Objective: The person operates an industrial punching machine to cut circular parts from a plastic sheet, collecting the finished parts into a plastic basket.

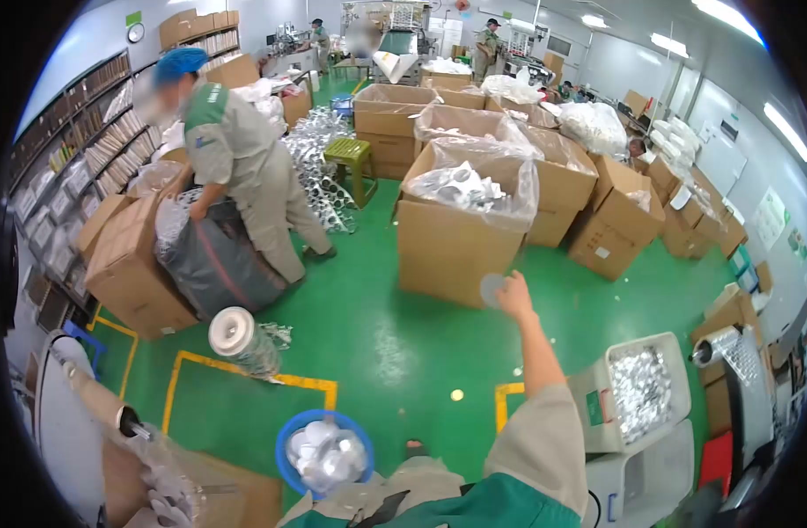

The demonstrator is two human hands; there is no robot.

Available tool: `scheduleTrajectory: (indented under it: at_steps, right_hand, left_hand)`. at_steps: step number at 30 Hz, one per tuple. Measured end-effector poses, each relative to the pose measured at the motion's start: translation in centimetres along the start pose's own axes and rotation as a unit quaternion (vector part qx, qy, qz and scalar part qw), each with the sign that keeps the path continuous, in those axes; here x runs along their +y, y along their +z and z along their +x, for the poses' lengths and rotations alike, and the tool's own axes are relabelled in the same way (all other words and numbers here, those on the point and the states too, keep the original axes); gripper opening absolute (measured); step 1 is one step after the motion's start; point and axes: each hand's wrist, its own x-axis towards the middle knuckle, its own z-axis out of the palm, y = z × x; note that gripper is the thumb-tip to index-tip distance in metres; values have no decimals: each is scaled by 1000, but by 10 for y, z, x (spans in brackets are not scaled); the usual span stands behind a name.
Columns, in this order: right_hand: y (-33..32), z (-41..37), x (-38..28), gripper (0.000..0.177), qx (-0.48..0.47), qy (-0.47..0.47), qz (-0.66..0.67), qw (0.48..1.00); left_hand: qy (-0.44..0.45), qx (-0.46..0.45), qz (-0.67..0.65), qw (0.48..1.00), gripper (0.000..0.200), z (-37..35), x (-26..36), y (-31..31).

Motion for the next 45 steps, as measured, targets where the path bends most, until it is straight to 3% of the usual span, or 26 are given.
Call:
scheduleTrajectory:
  at_steps: [2,4,6,8,9,10,14,17,19,20,21,24,26,27,29,34,36,37,38,40,43,44,45]
  right_hand:
    - [-9,35,25,46,12,40,70,997]
    - [-10,73,38,45,86,76,100,988]
    - [-20,109,29,41,30,111,177,977]
    - [13,158,56,38,4,115,216,970]
    - [38,179,67,36,76,67,108,989]
    - [45,195,69,36,72,28,146,986]
    - [62,258,74,36,-38,57,214,974]
    - [65,295,95,35,-42,106,198,974]
    - [75,315,112,34,-5,131,178,975]
    - [81,322,128,34,-4,152,222,963]
    - [87,326,146,34,-3,176,265,948]
    - [88,355,162,34,1,234,327,915]
    - [100,393,187,34,15,227,327,917]
    - [117,416,203,36,26,195,223,955]
    - [121,468,190,39,27,98,189,977]
    - [194,575,183,28,-23,-2,89,996]
    - [241,596,175,25,-75,65,131,986]
    - [253,598,162,25,-106,83,180,974]
    - [260,600,146,24,-132,98,230,959]
    - [261,600,113,24,-171,39,218,960]
    - [237,607,93,28,-183,55,303,934]
    - [223,613,90,33,-123,82,307,940]
    - [214,622,97,36,-125,130,302,936]
  left_hand:
    - [5,-76,13,997,15,13,48,39]
    - [14,-109,33,993,15,27,97,64]
    - [17,-114,41,993,16,50,137,83]
    - [7,-103,51,993,17,85,165,95]
    - [-2,-94,55,994,17,105,179,100]
    - [-9,-84,61,995,17,124,191,104]
    - [-25,-29,100,994,19,209,237,109]
    - [46,18,126,991,20,288,295,120]
    - [144,60,143,977,21,360,368,150]
    - [157,132,195,959,25,393,423,177]
    - [158,91,192,964,32,390,518,200]
    - [353,75,63,931,34,424,697,292]
    - [407,39,36,912,37,408,807,353]
    - [456,28,46,888,39,395,853,381]
    - [528,12,66,847,48,387,911,442]
    - [524,54,267,807,77,388,998,544]
    - [488,40,330,807,86,408,1006,565]
    - [479,52,362,798,70,412,1014,567]
    - [422,7,399,814,59,424,1017,570]
    - [308,-77,463,828,41,453,1023,571]
    - [376,-10,305,875,32,476,1037,562]
    - [365,-17,239,900,30,480,1048,551]
    - [347,-47,229,908,27,485,1060,539]
